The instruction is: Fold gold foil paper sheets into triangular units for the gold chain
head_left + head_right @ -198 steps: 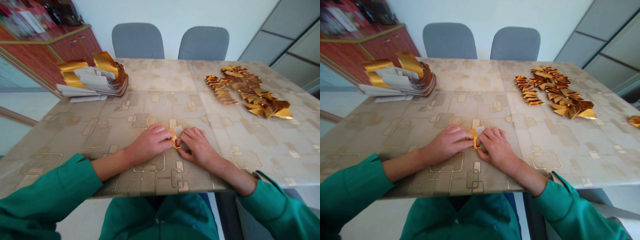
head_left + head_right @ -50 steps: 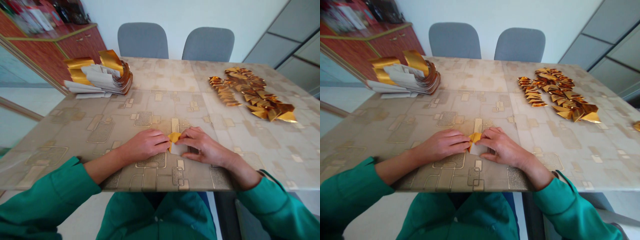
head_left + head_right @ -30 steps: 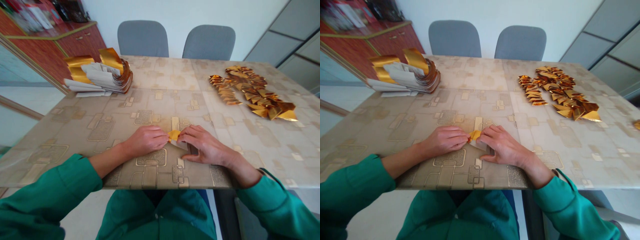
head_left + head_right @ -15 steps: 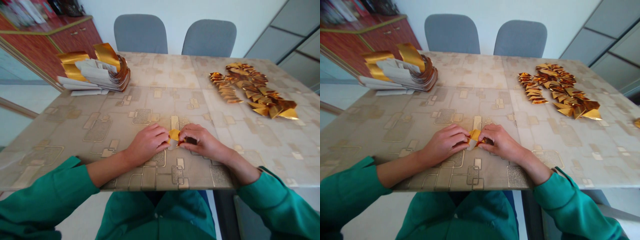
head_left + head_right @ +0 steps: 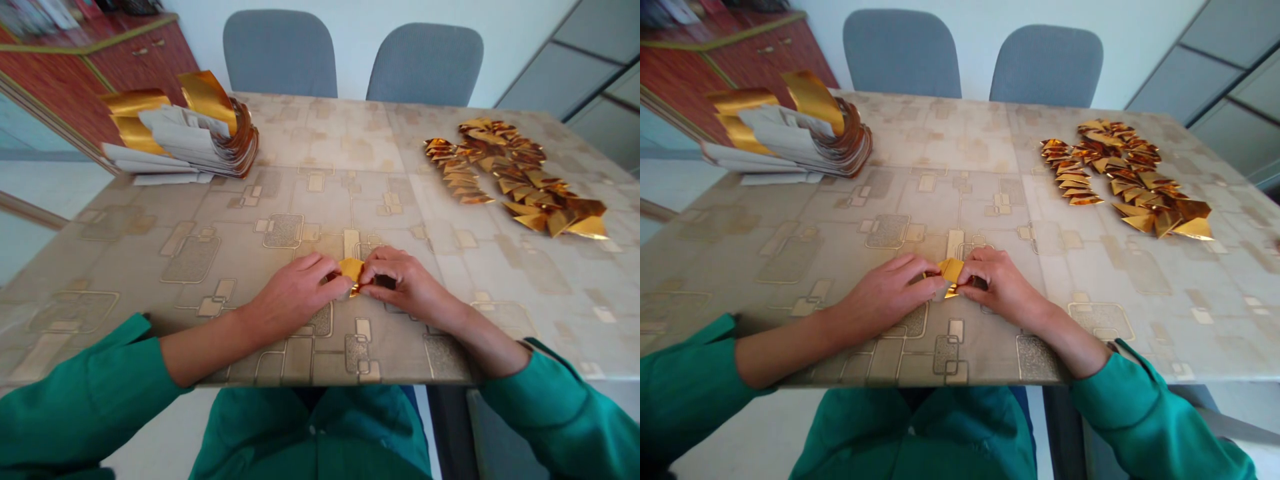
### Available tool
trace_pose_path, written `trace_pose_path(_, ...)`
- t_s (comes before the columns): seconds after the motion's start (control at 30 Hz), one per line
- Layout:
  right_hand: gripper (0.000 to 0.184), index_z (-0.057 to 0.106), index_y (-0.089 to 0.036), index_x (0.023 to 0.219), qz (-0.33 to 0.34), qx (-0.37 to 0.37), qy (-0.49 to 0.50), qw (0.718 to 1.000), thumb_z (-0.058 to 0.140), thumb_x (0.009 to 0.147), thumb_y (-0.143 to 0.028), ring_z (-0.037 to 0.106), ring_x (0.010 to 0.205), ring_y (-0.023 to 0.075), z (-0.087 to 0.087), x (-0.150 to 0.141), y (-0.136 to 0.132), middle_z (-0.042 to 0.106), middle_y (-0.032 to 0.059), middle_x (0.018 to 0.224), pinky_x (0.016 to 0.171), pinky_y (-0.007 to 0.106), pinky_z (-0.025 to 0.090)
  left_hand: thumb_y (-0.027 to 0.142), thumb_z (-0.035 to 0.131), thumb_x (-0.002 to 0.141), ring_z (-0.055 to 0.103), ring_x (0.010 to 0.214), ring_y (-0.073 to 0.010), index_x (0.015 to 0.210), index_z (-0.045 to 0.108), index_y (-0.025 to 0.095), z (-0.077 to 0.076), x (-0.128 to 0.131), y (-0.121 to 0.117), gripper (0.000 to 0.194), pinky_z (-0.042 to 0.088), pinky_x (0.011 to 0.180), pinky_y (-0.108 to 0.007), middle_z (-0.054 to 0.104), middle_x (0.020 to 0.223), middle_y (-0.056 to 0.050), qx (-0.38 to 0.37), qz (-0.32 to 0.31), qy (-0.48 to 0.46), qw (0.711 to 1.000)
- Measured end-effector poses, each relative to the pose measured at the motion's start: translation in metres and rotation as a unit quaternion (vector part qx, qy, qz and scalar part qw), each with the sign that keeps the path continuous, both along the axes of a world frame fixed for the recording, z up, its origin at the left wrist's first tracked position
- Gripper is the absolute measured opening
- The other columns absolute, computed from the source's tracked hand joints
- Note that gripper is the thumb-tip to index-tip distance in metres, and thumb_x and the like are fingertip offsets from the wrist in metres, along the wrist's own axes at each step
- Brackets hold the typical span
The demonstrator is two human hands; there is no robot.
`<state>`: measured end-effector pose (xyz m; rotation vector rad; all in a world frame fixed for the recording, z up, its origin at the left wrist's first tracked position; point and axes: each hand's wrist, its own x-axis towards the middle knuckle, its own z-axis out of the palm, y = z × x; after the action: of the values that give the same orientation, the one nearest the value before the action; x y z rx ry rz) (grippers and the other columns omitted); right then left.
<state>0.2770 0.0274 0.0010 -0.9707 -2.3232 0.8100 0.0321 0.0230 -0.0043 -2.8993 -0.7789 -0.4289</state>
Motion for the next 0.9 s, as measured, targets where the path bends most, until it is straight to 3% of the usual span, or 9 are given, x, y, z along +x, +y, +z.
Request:
trace_pose_path(0.23, 0.014, 0.059, -0.019, 0.084, -0.031, -0.003, 0.012, 0.999, 0.073, 0.083, -0.015, 0.056, 0.074, 0.0128, -0.0015, -0.0036, 0.0009, 0.063, -0.0007, 0.079, 0.068, 0.027, 0.042, 0.017, 0.053, 0.097, 0.049, 0.088, -0.0220, 0.122, 0.060, 0.029, 0.0031, -0.0006, -0.0004, 0.028, 0.045, 0.074, -0.031, 0.058, 0.103, -0.008, 0.011, -0.012, 0.042, 0.999)
trace_pose_path(0.47, 0.007, 0.058, -0.020, 0.087, -0.023, -0.019, 0.009, 1.000, 0.059, 0.092, -0.015, 0.055, 0.075, 0.0135, -0.0004, -0.0011, 0.0004, 0.062, 0.0004, 0.082, 0.070, 0.028, 0.042, 0.019, 0.048, 0.100, 0.050, 0.089, -0.0219, 0.124, 0.061, 0.026, 0.0028, -0.0018, 0.0012, 0.028, 0.045, 0.075, -0.031, 0.059, 0.104, -0.009, 0.012, -0.021, 0.035, 0.999)
trace_pose_path(0.9, 0.011, 0.057, -0.019, 0.086, -0.002, 0.010, 0.008, 1.000, 0.066, 0.091, -0.018, 0.054, 0.079, 0.0144, -0.0056, -0.0003, 0.0016, 0.061, 0.0004, 0.083, 0.074, 0.028, 0.039, 0.018, 0.046, 0.101, 0.050, 0.092, -0.0225, 0.132, 0.058, 0.026, 0.0026, -0.0051, 0.0028, 0.034, 0.047, 0.080, -0.034, 0.059, 0.108, -0.011, -0.007, -0.045, 0.033, 0.998)
